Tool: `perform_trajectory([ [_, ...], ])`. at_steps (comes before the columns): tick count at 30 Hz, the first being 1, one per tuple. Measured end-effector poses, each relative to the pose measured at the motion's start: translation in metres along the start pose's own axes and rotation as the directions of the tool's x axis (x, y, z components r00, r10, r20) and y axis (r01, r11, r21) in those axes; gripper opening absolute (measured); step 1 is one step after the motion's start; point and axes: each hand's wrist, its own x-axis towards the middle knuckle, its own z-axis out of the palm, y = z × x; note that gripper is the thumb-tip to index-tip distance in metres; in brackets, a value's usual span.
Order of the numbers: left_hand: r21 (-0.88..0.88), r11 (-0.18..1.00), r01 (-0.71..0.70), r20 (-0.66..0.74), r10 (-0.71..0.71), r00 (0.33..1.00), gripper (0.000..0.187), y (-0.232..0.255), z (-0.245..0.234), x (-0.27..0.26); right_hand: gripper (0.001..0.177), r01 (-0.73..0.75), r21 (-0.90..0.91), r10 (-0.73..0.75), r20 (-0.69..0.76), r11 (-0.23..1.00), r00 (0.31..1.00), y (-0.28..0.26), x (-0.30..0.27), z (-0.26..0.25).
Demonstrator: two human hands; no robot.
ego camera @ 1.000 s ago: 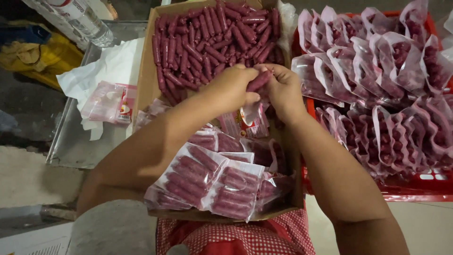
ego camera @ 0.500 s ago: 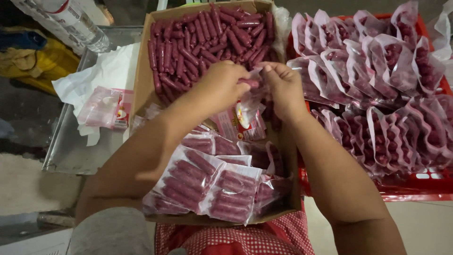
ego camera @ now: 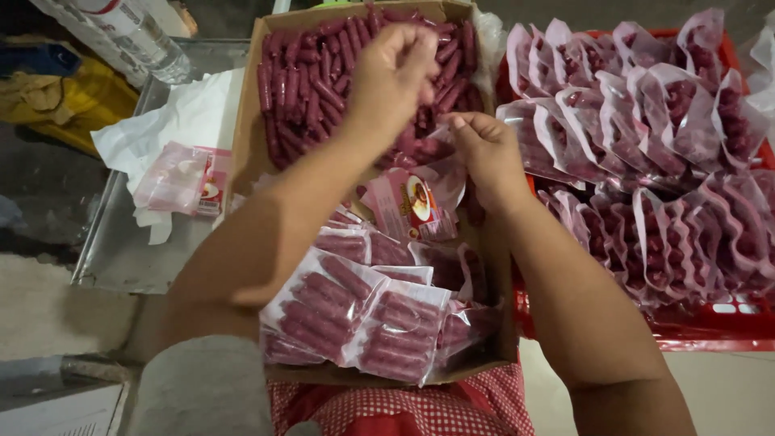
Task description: The person is manually placing individual sausages into plastic bags and organizing the packaged sausages inside a cardboard box.
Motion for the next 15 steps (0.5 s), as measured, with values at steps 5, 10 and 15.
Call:
perform_trajectory([
  [5, -0.101, 0.946, -0.309, -0.240, 0.279, 0.930, 0.017, -0.045, 0.049, 0.001, 0.020, -0.021, 0.062, 0.017, 0.056, 0.998, 0.998, 0.013, 0.003, -0.002],
  [10, 0.317, 0.881, -0.352, 0.202, 0.300, 0.932, 0.036, -0.050, 0.056, -0.013, 0.023, -0.133, 0.246, 0.138, -0.002, 0.960, 0.990, 0.036, 0.017, -0.012],
  [15, 0.239, 0.971, -0.015, 0.222, -0.039, 0.974, 0.033, -0.058, -0.007, 0.018, 0.018, 0.007, -0.110, -0.016, -0.078, 0.994, 0.997, 0.008, 0.007, -0.009],
])
